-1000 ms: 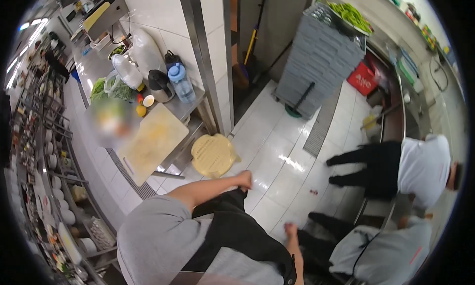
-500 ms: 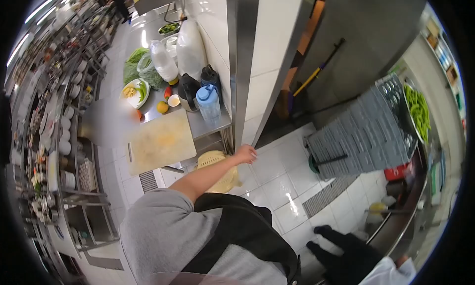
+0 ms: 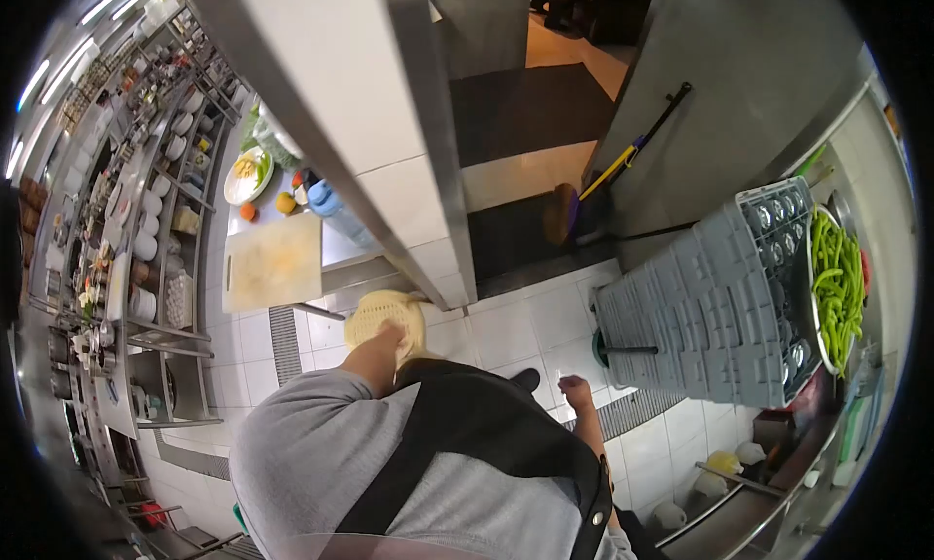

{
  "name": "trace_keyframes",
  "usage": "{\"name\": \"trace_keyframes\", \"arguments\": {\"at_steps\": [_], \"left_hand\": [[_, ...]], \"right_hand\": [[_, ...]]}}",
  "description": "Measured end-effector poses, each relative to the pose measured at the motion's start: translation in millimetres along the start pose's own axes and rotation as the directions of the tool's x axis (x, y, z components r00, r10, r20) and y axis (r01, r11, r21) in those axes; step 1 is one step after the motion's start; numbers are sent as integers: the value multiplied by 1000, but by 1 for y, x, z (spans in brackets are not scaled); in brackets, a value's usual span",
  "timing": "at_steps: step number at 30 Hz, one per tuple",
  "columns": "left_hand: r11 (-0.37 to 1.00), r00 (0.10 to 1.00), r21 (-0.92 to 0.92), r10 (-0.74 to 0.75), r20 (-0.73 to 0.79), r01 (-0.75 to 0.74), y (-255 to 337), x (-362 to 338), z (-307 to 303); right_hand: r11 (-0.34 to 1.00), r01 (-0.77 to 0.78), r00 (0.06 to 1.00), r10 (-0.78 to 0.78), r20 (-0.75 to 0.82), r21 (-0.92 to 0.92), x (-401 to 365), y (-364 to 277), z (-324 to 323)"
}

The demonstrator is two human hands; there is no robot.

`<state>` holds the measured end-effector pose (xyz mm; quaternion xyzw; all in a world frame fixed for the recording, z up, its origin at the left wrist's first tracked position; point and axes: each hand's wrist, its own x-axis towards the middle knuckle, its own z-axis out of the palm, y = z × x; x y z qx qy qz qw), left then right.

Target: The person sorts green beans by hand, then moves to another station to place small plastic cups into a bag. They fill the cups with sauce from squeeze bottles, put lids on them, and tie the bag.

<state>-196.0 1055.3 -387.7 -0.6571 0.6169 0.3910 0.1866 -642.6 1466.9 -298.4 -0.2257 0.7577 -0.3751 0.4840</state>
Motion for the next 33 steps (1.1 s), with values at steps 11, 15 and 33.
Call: {"name": "trace_keyframes", "arguments": {"at_steps": [11,15,33], "left_hand": [[1000,998,21,-14,68,12,99,-140,30],[821,855,262,517,40,-508,173,-110,50],[32,-814,-991,568,122,-126,681,-480,-251]], "right_hand": [[466,-375,831,553,-67,-801,-65,154,-178],[448,-253,868,497,4,-857,9,141,-187],[249,338,939,-27,342,-908,375,-83,-160]]}}
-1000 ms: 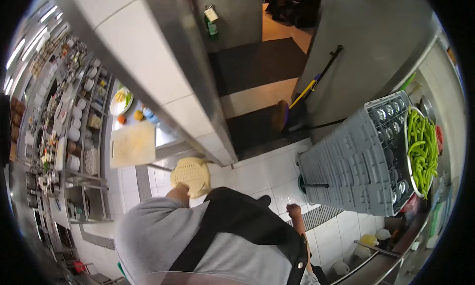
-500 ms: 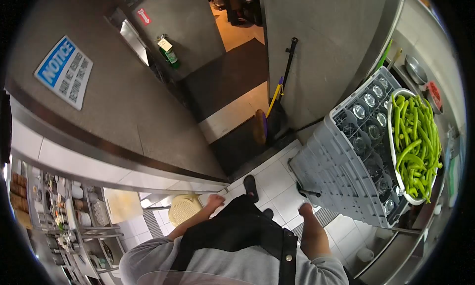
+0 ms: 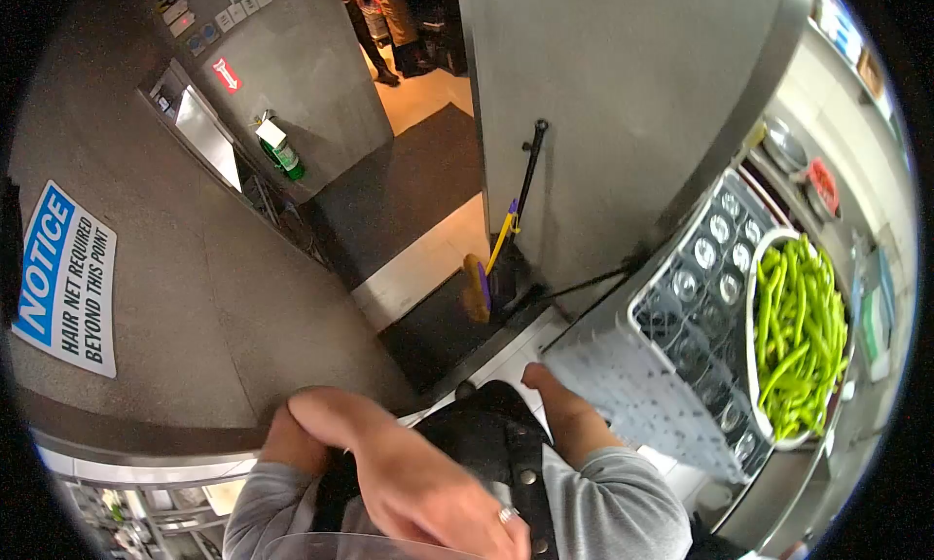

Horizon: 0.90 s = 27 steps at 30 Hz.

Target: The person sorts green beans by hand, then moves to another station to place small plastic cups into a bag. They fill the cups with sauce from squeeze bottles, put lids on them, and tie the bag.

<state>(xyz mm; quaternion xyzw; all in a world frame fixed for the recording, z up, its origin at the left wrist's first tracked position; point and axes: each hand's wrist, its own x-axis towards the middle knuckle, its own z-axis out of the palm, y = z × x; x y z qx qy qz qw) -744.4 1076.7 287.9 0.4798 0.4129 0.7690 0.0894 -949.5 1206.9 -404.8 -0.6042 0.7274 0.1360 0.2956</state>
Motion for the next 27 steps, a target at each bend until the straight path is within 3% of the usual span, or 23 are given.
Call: {"name": "trace_keyframes", "arguments": {"at_steps": [1,2,3,4,5,6,7,8,10,11,13,15,16,18,20,21,23,24,26,27], "left_hand": [[997,997,-64,48,-58,-52,-5,15,7],[992,994,-74,-101,-29,99,-6,20,7],[966,969,-81,-247,-3,246,-5,26,3],[984,986,54,-169,-14,169,1,32,-6],[978,996,193,-82,-22,85,10,39,-18],[923,999,385,6,-43,11,9,44,-25],[824,993,566,94,-64,-41,8,49,-32],[647,980,761,179,-91,-47,-6,52,-31],[487,965,874,235,-115,-14,-4,63,-40],[549,969,836,212,-128,-9,4,68,-46],[671,977,742,161,-138,-6,22,82,-58],[854,976,491,-80,-203,173,20,94,-64],[900,956,341,-210,-206,271,18,99,-68],[981,969,23,-185,-164,191,-5,100,-77],[967,959,-254,-44,-280,-30,-55,101,-73],[918,907,-333,61,-417,-215,-97,103,-60],[966,852,38,244,-463,-256,-92,111,-58],[882,895,461,284,-343,-103,-40,118,-69],[600,955,797,189,-229,72,-20,126,-71],[595,964,795,121,-235,119,-28,130,-68]], "right_hand": [[989,119,992,-123,-33,-82,16,17,21],[990,125,992,-123,32,-67,34,30,36],[961,218,976,-211,59,-168,15,23,-4],[989,132,988,-127,85,-61,20,27,-4],[946,286,954,-267,134,-154,13,29,-32],[992,120,985,-113,130,-42,33,43,-8],[997,66,981,-58,184,-40,16,36,-49],[972,221,967,-207,151,-84,27,46,-49],[991,137,981,-135,136,-3,42,60,-63],[995,92,987,-97,127,45,51,64,-70],[978,204,974,-197,111,-54,72,77,-81],[944,300,953,-289,95,-138,89,84,-88],[973,216,976,-213,38,-81,97,84,-90],[997,50,998,-47,-51,65,105,79,-83],[992,96,994,-91,-63,80,85,59,-115],[989,117,991,-111,-69,86,79,50,-124],[974,227,973,-226,-48,17,108,40,-105],[960,281,959,-282,-32,-15,119,37,-89],[967,246,969,-244,-33,72,92,16,-112],[967,225,974,-222,-33,117,75,7,-125]]}}
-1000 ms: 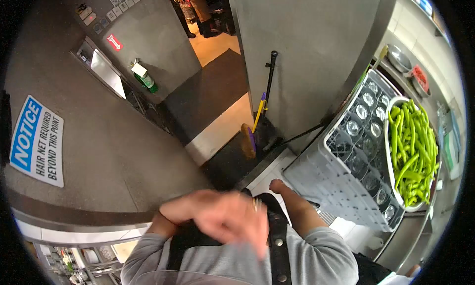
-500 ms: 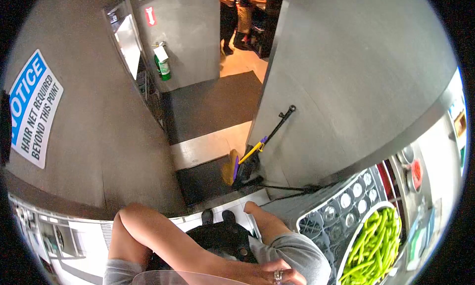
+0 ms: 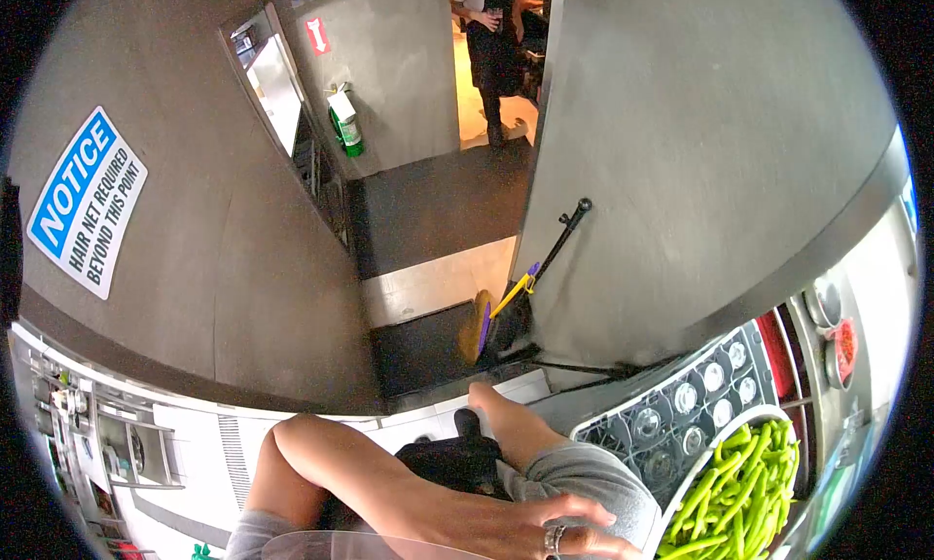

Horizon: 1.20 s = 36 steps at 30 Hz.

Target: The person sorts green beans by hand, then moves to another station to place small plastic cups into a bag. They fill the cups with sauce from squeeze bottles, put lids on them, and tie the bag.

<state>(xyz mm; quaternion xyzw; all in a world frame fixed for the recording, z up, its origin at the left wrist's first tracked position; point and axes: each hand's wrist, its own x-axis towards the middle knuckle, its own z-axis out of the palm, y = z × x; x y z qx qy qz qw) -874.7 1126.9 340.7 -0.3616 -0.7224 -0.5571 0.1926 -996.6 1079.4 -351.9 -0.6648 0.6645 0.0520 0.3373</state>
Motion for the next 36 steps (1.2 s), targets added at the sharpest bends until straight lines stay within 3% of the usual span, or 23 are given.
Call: {"name": "trace_keyframes", "arguments": {"at_steps": [2,5,8,9,10,11,12,13,14,16,21,22,23,24,25,26,27,29,30,31,33,34,36], "left_hand": [[998,996,-29,-57,68,59,1,3,14],[978,988,-174,-93,120,113,13,8,35],[945,940,-260,-108,323,198,26,3,74],[970,930,-153,-125,346,187,32,0,97],[986,956,-165,48,290,1,29,-8,119],[967,949,-179,221,222,-183,21,-22,141],[936,932,-242,304,196,-255,27,-31,159],[897,908,-301,384,168,-324,33,-40,176],[864,899,-413,392,193,-288,43,-40,180],[776,874,-577,440,207,-254,52,-40,198],[641,843,-733,506,182,-227,69,-49,263],[621,798,-757,553,238,-204,68,-39,259],[609,783,-774,562,266,-174,70,-35,260],[598,767,-789,570,294,-142,72,-31,261],[593,786,-798,541,297,-107,76,-30,266],[606,794,-788,529,300,-106,79,-28,269],[618,801,-779,517,302,-105,81,-26,273],[677,795,-715,526,303,-175,81,-19,276],[683,782,-705,539,311,-191,81,-13,277],[691,773,-693,549,319,-205,81,-5,278],[699,718,-685,583,380,-205,77,16,286],[690,746,-687,577,331,-229,74,24,298],[669,794,-688,565,224,-282,68,37,325]], "right_hand": [[1000,-16,999,16,50,1,3,-7,20],[993,-121,973,117,198,5,-57,-59,-39],[969,-210,977,202,73,132,-77,-74,-17],[957,-243,970,237,56,161,-88,-82,-16],[955,-229,973,221,59,188,-71,-66,27],[915,-291,955,294,34,279,-102,-81,20],[917,-298,954,295,51,264,-119,-85,30],[902,-295,937,337,-89,315,-116,-74,81],[910,-240,956,282,-83,337,-144,-74,97],[832,-389,883,459,-96,396,-202,-84,132],[716,-581,809,562,176,386,-365,-82,233],[806,-511,860,483,166,300,-392,-69,273],[763,-570,820,552,152,305,-415,-55,338],[845,-486,872,450,195,222,-443,-45,380],[820,-532,842,488,230,211,-470,-33,436],[782,-586,810,554,193,214,-500,-25,488],[572,-660,735,624,264,486,-544,-43,467],[126,-895,420,564,711,428,-585,-50,450],[-21,-923,307,557,771,383,-604,-60,418],[76,-911,383,523,761,406,-618,-40,445],[-192,-858,276,611,742,477,-637,-39,399],[-183,-776,420,563,712,603,-650,-17,398],[-52,-804,398,693,601,592,-652,-3,346]]}}
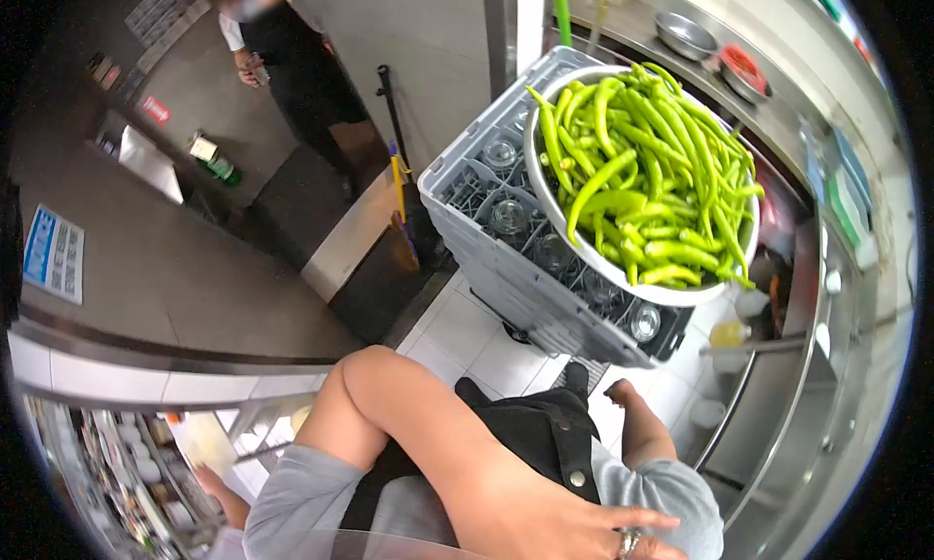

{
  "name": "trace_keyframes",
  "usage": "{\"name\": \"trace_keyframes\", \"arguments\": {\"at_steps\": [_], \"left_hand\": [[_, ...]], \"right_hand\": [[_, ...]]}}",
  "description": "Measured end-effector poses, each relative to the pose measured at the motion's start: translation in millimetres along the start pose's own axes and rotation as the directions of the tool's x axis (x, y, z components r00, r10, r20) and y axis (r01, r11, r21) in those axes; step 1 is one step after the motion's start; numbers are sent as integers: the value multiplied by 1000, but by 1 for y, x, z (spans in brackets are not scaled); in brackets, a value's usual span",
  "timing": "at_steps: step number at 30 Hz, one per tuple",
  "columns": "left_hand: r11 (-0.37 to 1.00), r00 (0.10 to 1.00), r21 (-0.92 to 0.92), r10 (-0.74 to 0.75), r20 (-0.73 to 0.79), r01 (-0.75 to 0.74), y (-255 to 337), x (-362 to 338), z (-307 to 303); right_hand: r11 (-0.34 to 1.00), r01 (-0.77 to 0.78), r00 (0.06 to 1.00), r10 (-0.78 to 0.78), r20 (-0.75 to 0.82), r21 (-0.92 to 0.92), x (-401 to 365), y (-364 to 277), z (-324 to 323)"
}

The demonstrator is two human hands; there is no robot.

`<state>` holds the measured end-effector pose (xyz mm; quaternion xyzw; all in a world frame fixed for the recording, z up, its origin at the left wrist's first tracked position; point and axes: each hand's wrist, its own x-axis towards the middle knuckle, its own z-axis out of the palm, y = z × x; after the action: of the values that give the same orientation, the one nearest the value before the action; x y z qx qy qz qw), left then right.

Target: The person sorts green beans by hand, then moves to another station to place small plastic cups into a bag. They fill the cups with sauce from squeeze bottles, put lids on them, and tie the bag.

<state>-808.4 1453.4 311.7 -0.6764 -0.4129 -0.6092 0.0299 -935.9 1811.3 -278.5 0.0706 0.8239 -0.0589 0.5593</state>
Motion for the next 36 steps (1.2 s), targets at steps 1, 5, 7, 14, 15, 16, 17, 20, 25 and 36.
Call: {"name": "trace_keyframes", "arguments": {"at_steps": [1,5,7,14,15,16,17,20,25,36], "left_hand": [[999,999,-50,-10,-44,7,-7,7,-7],[997,997,-24,-76,-29,76,-87,36,6],[992,994,75,-100,-34,102,-128,56,10],[836,980,513,-187,-69,196,-244,126,21],[808,989,571,-136,-59,145,-251,134,15],[803,981,564,-176,-82,191,-254,139,16],[796,971,557,-216,-105,237,-257,144,18],[776,930,514,-283,-235,366,-262,165,18],[918,913,162,-315,-258,362,-290,161,33],[886,941,322,-293,-169,334,-330,161,30]], "right_hand": [[984,177,981,-179,-70,-27,26,10,-15],[795,534,787,-592,-174,-286,137,42,-80],[750,566,734,-647,-204,-342,134,38,-124],[641,212,853,-489,-180,-738,148,68,-250],[734,185,854,-449,-262,-653,156,79,-254],[814,164,849,-404,-341,-557,167,88,-257],[846,209,878,-383,-286,-491,190,94,-256],[736,361,888,-459,-31,-572,229,101,-239],[601,458,852,-507,130,-655,172,74,-204],[546,570,722,-689,58,-614,163,38,-223]]}}
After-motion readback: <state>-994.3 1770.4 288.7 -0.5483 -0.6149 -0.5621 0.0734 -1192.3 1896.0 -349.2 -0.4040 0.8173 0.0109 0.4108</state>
